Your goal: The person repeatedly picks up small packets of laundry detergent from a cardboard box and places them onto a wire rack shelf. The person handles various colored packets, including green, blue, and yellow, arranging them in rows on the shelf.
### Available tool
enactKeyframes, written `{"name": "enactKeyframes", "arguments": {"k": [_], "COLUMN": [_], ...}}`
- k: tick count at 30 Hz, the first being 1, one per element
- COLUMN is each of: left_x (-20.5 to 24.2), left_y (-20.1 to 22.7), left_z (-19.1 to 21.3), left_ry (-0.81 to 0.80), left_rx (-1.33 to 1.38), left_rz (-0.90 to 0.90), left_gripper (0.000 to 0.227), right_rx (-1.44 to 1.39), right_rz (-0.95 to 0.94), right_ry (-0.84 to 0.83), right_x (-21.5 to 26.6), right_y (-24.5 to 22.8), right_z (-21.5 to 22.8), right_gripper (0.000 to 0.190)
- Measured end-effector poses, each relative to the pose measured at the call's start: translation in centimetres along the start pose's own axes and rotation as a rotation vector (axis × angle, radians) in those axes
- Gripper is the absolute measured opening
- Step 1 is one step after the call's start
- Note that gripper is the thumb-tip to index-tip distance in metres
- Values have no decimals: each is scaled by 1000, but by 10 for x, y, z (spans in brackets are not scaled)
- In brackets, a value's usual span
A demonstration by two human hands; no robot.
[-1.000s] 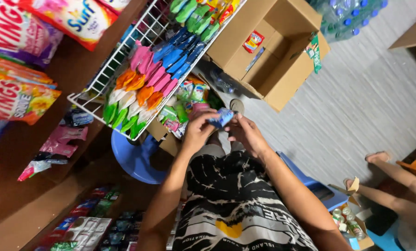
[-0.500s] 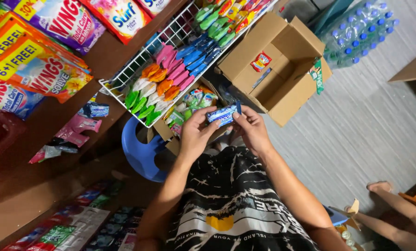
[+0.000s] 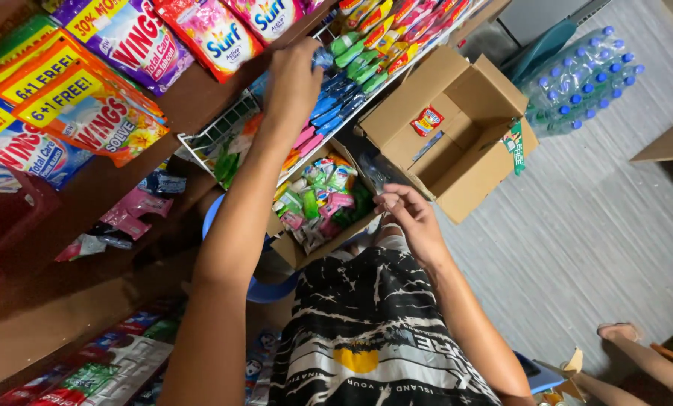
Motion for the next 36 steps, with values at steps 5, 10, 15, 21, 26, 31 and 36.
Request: {"name": "enactKeyframes", "arguments": {"k": [5, 10, 15, 21, 26, 31, 36], "left_x": [-1, 8, 20, 57, 132, 213, 319], "left_y": [-81, -67, -51, 50, 49, -70, -278], "left_z": [-68, -55, -37, 5, -39, -137, -245], "left_ry": [-221, -237, -227, -71, -230, -307, -151], "left_rx": [-116, -54, -29, 87, 292, 416, 365], "left_rz": [106, 33, 100, -135, 16, 359, 530], "left_gripper": [25, 26, 34, 33, 23, 15, 17], "right_rx": [-7, 3, 27, 75, 84, 141, 139], "right_rz": [-53, -72, -86, -123, -204, -256, -311], "right_ry": [3, -14, -28, -20, 15, 58, 84], "right_x": [7, 10, 5, 5, 6, 6, 9], "right_y": [8, 22, 37, 53, 57, 91, 107], "right_z": [4, 7, 9, 13, 15, 28, 31], "right_gripper": [32, 29, 28, 28, 27, 27, 28]}}
Point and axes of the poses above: each hand's wrist, its own x-axis away from the middle knuckle, its own z-axis out of the back of the hand, y = z × x, the point moved 10 cm from there along -x, towards the middle knuckle, and after that the axes turned 11 degrees about x, right-handed, at the moved point
